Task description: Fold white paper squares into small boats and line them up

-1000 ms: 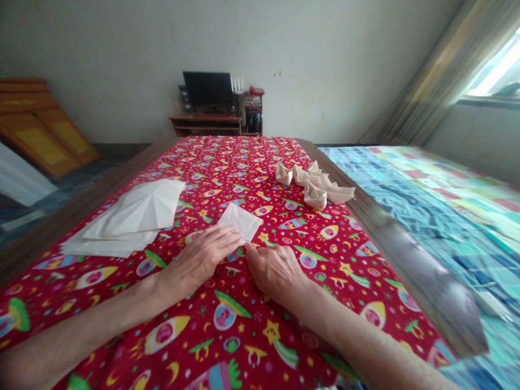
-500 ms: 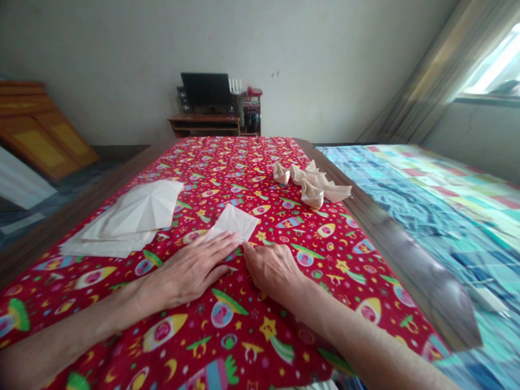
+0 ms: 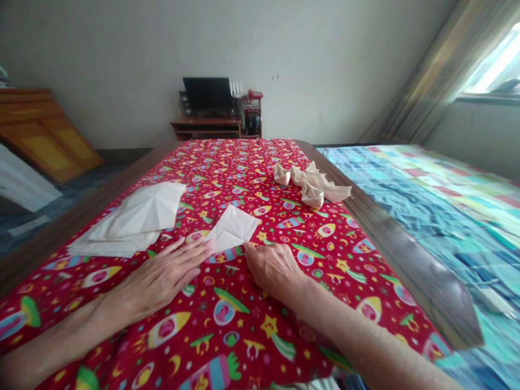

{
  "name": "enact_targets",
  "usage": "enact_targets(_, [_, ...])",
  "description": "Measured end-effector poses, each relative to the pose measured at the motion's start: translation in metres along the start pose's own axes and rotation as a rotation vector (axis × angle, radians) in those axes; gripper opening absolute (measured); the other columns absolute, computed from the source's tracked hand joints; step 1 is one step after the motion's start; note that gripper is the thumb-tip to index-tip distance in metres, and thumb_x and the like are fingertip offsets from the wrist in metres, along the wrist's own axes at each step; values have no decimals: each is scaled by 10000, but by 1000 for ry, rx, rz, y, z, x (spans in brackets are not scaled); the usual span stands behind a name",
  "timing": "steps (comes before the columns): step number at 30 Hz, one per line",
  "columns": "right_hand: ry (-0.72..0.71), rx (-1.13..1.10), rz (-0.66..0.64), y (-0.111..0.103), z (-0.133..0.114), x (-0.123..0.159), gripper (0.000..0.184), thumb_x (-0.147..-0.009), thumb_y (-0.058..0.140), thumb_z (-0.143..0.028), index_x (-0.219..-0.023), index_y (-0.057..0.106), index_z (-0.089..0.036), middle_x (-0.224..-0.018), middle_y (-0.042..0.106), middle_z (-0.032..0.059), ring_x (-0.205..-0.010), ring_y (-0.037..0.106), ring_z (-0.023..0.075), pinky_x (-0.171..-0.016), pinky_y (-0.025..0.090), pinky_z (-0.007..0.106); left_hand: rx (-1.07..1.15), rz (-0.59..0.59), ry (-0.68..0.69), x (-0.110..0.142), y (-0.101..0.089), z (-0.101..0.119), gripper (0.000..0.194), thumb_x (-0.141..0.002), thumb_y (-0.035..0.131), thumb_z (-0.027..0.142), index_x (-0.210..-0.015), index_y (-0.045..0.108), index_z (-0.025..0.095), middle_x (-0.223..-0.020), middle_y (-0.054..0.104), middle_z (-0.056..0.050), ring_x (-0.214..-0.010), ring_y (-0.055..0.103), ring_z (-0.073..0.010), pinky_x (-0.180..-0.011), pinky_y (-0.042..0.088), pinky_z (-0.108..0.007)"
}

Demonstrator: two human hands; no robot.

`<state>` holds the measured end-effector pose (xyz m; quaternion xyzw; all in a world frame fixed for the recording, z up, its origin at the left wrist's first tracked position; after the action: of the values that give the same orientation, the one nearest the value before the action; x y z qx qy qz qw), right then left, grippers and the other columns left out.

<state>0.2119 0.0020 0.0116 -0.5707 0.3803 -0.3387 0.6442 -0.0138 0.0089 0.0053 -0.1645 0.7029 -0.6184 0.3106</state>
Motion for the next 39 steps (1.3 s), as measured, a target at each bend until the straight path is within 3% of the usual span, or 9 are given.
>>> enact_targets(6, [18, -15, -19, 1, 0, 0, 241, -958, 323, -247, -999, 558, -209, -669, 659, 16, -551, 587, 120, -474, 168, 277, -19, 21, 2, 8, -1, -7, 379, -944, 400, 264, -1312, 491, 260, -1396, 467, -30, -1336, 359, -204, -1099, 314, -427])
enact_targets(9, [29, -30, -3, 2, 1, -1, 257, -960, 318, -261, -1020, 564, -215, -682, 665, 15, -572, 596, 127, -480, 179, 271, -27, 73, -22, 4, -3, -6, 362, -939, 397, 235, -1273, 533, 212, -1376, 491, -57, -1310, 399, -207, -1084, 347, -420])
enact_targets(15, [37, -57, 15, 4, 1, -1, 301, -959, 318, -264, -1062, 595, -211, -701, 666, 16, -577, 582, 129, -491, 200, 269, -15, 87, 77, -17, -6, 17, 363, -933, 400, 191, -1277, 514, 176, -1392, 472, -58, -1317, 383, -196, -1125, 301, -408])
enact_targets(20, [48, -111, 49, 2, 8, -3, 304, -951, 345, -242, -1065, 626, -218, -736, 637, 14, -633, 560, 120, -535, 284, 242, 80, 27, 97, -43, -8, 24, 349, -931, 371, 148, -1240, 534, 158, -1291, 566, -73, -1220, 496, -163, -1054, 395, -315])
enact_targets(24, [145, -41, 176, 1, 31, -12, 353, -928, 400, -233, -1248, 550, -235, -1036, 612, 85, -826, 573, 171, -607, 393, 244, 119, 8, 117, -51, -9, 13, 440, -889, 386, 86, -1303, 480, 201, -1301, 562, -47, -1200, 513, -159, -1029, 414, -311])
enact_targets(26, [130, -17, 252, 3, 43, -19, 415, -906, 444, -212, -1318, 492, -207, -1233, 527, 140, -1027, 536, 229, -744, 452, 297, 123, 10, 152, -50, -8, 6, 451, -865, 398, 67, -1289, 502, 180, -1284, 576, -60, -1190, 524, -166, -1025, 419, -310])
enact_targets(29, [9, -35, 247, 11, 53, -31, 447, -885, 456, -141, -1327, 486, -201, -1307, 477, 157, -1113, 506, 258, -854, 467, 366, 156, 74, 194, -48, -3, -5, 405, -848, 404, 58, -1196, 587, 153, -1202, 634, -67, -1116, 584, -166, -981, 462, -297])
enact_targets(34, [-148, -110, 282, 19, 54, -38, 445, -888, 412, -84, -1303, 503, -216, -1302, 499, 137, -1119, 525, 240, -873, 486, 369, 356, 367, 98, -48, 6, -29, 382, -846, 376, 33, -1002, 698, 166, -1015, 718, -33, -965, 667, -139, -894, 526, -262])
enact_targets(39, [-172, -147, 401, 14, 53, -35, 329, -912, 452, -174, -1220, 567, -185, -1231, 557, 127, -1036, 563, 213, -829, 490, 321, 607, 413, -16, -54, 8, -46, 251, -848, 493, 123, -909, 722, 203, -952, 733, -8, -924, 685, -146, -943, 502, -310])
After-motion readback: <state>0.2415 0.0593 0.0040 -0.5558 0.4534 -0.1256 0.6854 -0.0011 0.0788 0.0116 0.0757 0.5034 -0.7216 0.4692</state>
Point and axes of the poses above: each hand's wrist, its own x-axis away from the middle knuckle, its own y-axis out of the palm, z = x × y, the point moved 3 cm from there along -x, towards the middle knuckle
